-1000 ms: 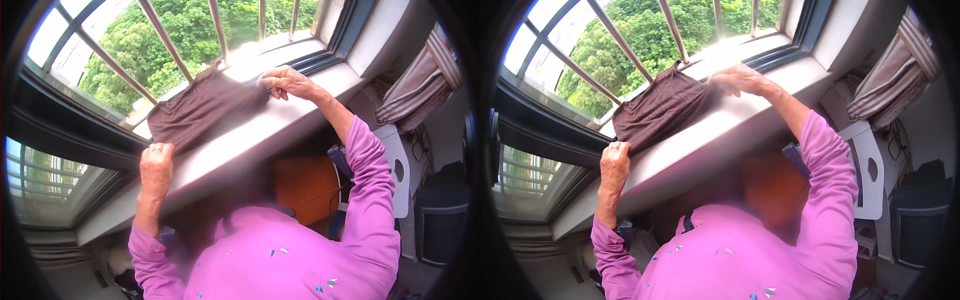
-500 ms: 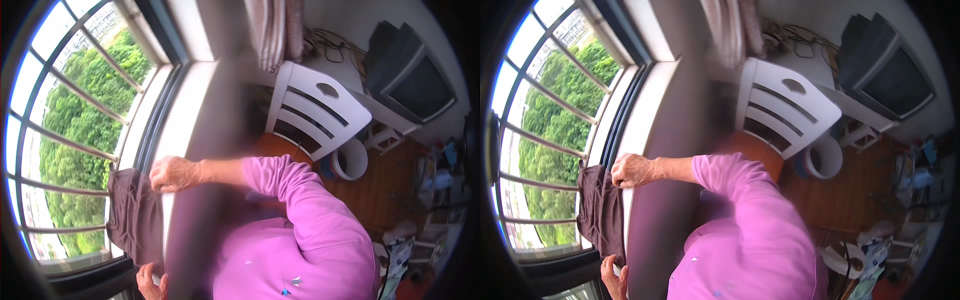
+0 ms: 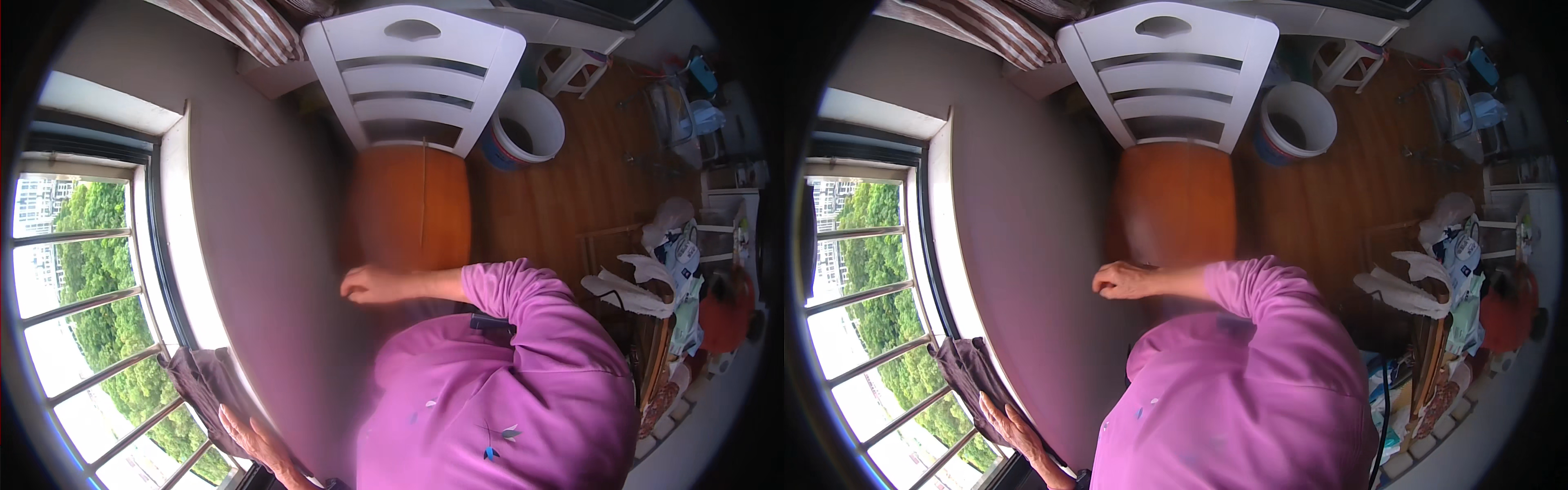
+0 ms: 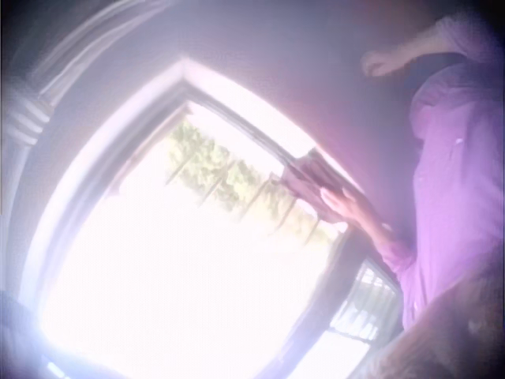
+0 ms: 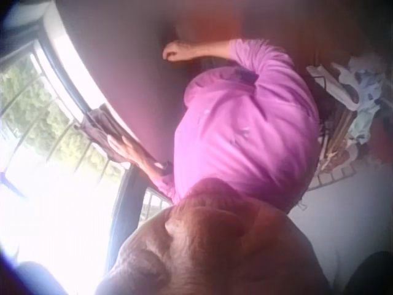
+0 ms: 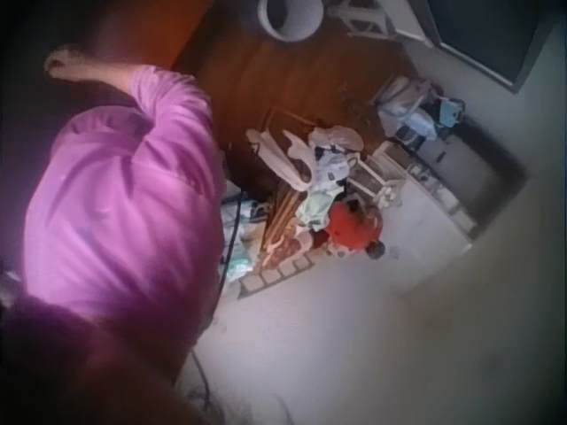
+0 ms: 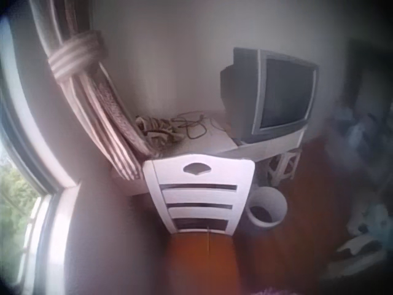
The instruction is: The person washes a cloth in a bucket of water, wrings it out, and then uses it along with a thin wooden stick to scrub and wipe the tracks and frame of a sliding window.
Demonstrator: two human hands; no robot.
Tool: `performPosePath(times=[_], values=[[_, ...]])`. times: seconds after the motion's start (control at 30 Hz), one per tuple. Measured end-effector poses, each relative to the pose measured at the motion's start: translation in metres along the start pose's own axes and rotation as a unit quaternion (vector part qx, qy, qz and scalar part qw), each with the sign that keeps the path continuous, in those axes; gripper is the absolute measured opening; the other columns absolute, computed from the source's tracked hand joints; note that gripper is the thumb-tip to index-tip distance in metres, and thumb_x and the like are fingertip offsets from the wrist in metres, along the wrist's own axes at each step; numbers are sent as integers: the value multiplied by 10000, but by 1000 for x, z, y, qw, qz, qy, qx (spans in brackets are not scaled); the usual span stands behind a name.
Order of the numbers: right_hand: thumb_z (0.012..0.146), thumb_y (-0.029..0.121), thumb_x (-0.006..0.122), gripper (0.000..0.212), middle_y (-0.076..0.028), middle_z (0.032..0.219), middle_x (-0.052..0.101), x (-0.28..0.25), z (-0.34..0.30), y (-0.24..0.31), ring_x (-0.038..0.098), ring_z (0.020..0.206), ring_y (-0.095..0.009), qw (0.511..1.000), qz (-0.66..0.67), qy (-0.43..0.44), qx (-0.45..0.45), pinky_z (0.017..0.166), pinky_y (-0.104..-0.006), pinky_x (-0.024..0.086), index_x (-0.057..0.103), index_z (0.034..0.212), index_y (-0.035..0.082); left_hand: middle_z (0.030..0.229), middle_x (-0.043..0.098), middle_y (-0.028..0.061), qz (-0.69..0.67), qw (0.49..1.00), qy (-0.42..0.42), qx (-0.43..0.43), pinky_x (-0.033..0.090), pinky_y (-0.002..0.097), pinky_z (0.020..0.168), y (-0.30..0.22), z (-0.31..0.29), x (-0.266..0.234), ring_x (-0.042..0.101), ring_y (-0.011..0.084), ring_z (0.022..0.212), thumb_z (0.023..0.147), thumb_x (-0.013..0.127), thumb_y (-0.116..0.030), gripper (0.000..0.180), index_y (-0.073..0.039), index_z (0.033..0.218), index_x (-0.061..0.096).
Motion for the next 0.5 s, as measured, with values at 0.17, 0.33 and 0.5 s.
performPosePath(times=[0.17,0.33,0.5], values=[[862,155,567,135,-37,808,638,-89,-112,-235,615,701,-129,870,131,-287,379,634,-284,497,655,940,88,1342,398,185,39,998,-51,13,274,428,1052,0,0,-2,378,329,1247,967,395,-362,486,-64,1350,420],[802,378,608,362,-143,873,667,-173,-133,-313,643,820,-276,789,-126,-401,449,707,-378,491,644,992,72,1298,444,171,35,991,-51,-118,348,491,1004,6,2,-4,420,332,1213,900,433,-499,605,-102,1354,380],[739,407,644,411,-146,901,651,-183,-122,-346,633,878,-284,766,-165,-330,527,751,-385,483,599,946,54,1320,390,217,-85,961,-72,-254,435,510,935,5,-7,-2,429,350,1204,896,443,-366,525,-39,1307,419]])
Point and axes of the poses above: each hand's wrist, its own z-axis towards the middle knuckle, its own x-axis out of the palm, y = z × x, the point moved 8 cm from there along z, towards the middle knuckle
